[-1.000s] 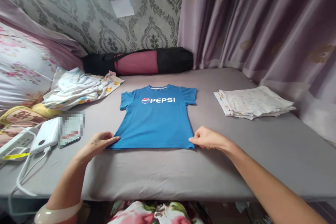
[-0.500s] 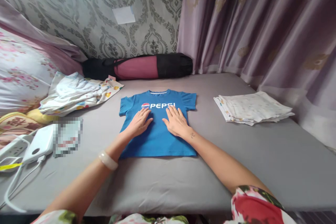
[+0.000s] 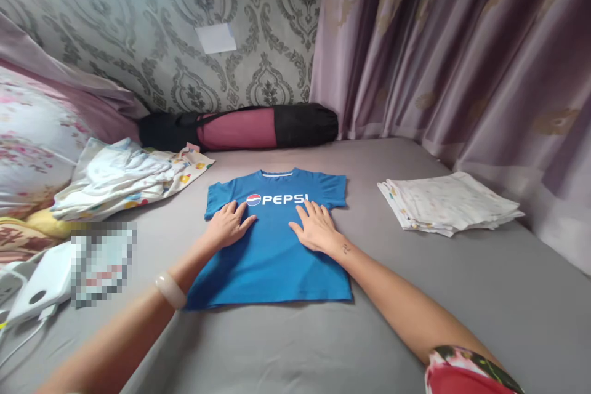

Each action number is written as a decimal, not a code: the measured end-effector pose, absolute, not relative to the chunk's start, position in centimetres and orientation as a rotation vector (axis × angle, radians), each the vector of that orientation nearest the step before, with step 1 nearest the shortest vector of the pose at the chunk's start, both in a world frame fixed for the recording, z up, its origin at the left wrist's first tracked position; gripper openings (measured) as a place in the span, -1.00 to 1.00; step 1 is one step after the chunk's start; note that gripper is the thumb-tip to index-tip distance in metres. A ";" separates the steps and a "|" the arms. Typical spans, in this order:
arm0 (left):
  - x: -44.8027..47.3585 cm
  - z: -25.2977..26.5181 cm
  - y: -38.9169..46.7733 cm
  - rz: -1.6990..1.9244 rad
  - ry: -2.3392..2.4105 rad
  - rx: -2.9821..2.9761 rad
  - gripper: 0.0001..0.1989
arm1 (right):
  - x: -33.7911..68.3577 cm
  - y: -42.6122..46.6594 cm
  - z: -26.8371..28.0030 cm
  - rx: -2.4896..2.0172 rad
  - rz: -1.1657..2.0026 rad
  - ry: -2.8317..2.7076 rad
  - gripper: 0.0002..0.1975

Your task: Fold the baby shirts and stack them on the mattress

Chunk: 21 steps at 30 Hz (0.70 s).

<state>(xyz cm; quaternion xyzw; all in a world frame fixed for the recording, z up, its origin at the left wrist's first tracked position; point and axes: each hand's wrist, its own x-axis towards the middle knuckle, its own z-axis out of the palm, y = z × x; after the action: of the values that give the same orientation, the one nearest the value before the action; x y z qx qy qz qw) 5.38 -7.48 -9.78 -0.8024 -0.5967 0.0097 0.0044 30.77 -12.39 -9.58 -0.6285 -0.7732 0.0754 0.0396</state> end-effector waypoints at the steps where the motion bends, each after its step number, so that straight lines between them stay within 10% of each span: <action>1: 5.6 -9.2 -6.8 0.059 -1.875 -2.508 -0.40 | 30.6 -11.7 -9.1 -1.936 0.228 -2.356 -0.41; 21: 8.2 -13.0 2.8 -0.156 -1.997 -2.475 -0.34 | 29.0 -0.5 -11.6 -2.077 0.238 -2.122 -0.33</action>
<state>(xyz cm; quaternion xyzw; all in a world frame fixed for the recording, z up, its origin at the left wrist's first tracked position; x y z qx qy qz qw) 8.24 2.79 -13.04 -0.7772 -0.6270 -0.0490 -0.0212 28.99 -0.53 -11.61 -0.6950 -0.7099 0.0798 0.0811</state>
